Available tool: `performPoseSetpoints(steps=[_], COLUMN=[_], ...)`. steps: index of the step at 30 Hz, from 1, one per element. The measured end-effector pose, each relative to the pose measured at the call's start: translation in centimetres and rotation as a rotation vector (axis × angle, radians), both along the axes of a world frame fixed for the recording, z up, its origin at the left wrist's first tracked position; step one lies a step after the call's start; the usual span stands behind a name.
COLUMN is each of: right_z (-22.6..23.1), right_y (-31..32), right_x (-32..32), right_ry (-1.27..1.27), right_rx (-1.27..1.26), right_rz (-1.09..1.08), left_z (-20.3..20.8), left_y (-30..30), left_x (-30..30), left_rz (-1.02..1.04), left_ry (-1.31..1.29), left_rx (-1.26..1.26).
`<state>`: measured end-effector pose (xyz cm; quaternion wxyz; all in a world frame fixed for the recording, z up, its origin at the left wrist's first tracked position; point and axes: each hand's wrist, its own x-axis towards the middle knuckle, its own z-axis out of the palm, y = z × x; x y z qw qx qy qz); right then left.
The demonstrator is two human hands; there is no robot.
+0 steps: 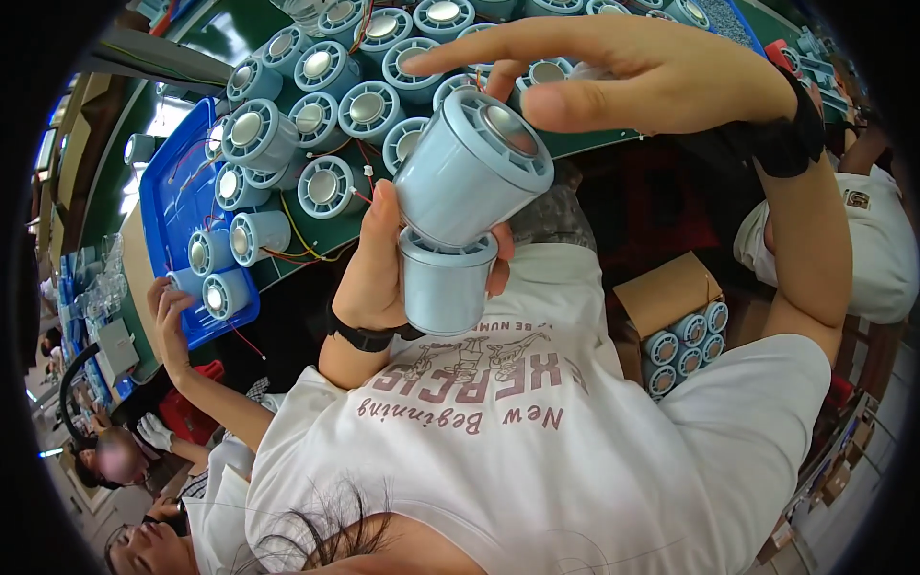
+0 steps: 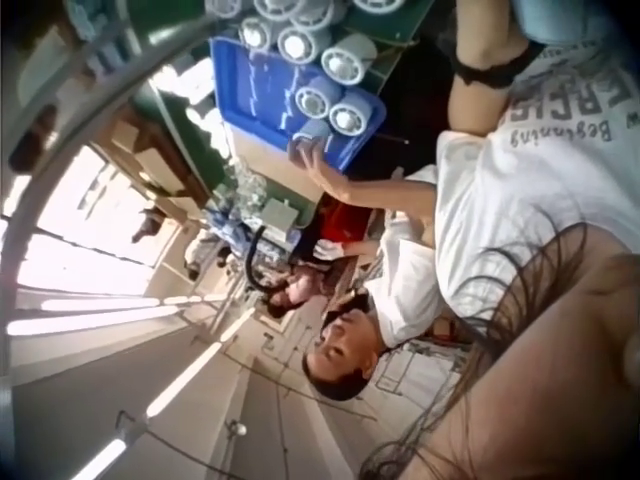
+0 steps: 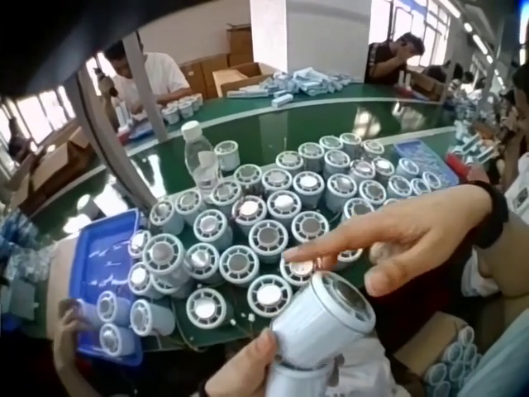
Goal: The person wipes a blue cylindrical component with a cloth and places it into a cardboard box, then repeats the process with a blue fan assembly.
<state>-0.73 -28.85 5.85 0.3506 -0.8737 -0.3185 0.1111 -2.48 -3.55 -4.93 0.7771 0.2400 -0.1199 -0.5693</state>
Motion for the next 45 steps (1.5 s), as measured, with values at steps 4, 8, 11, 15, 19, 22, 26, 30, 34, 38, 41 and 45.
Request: performPoseSetpoints(steps=[4,8,11,15,19,22,26,30,34,38,41,45], right_z=[0.9,0.0,0.1,0.0,-0.7,-0.1,0.4,0.3,-1.4,0.4,2.2,2.7], right_y=[0.4,-0.1,0.1,0.2,0.6,1.1,2.2,3.1,3.5,8.0,10.2,11.3], right_x=[-0.3,-0.7,-0.7,-0.4,0.1,0.5,1.3,3.6,8.8,10.9,11.0,10.1], right_ry=[0.058,0.149,0.22,0.19,0.078,0.161,0.147,-0.052,-0.482,-0.206,0.045,0.074], right_rx=[0.017,-0.035,0.03,-0.014,0.048,0.005,-0.076,-0.152,0.043,-0.286,-0.522,-0.573], right_rz=[0.207,0.132,0.111,0.116,0.157,0.13,0.088,0.034,0.227,0.08,-0.09,-0.167], left_z=[0.4,0.3,0.0,-0.2,-0.3,-0.4,-0.6,-0.8,-0.4,-0.6,-0.2,0.4], left_y=[-0.3,-0.4,-0.6,-0.5,0.0,0.4,0.8,1.5,1.6,2.2,2.5,3.2], left_x=[0.1,-0.2,-0.3,-0.2,-0.3,-0.2,0.3,0.7,0.6,0.2,0.0,0.6], left_rz=[-0.014,-0.024,-0.039,-0.042,-0.006,0.032,0.127,0.114,0.116,0.186,0.315,0.372], left_ry=[0.003,-0.023,-0.016,-0.001,-0.026,-0.048,-0.084,-0.116,-0.34,-0.375,-0.379,-0.198], left_rx=[0.013,0.011,-0.005,-0.015,0.023,0.062,0.077,0.033,0.113,0.143,0.119,0.071])
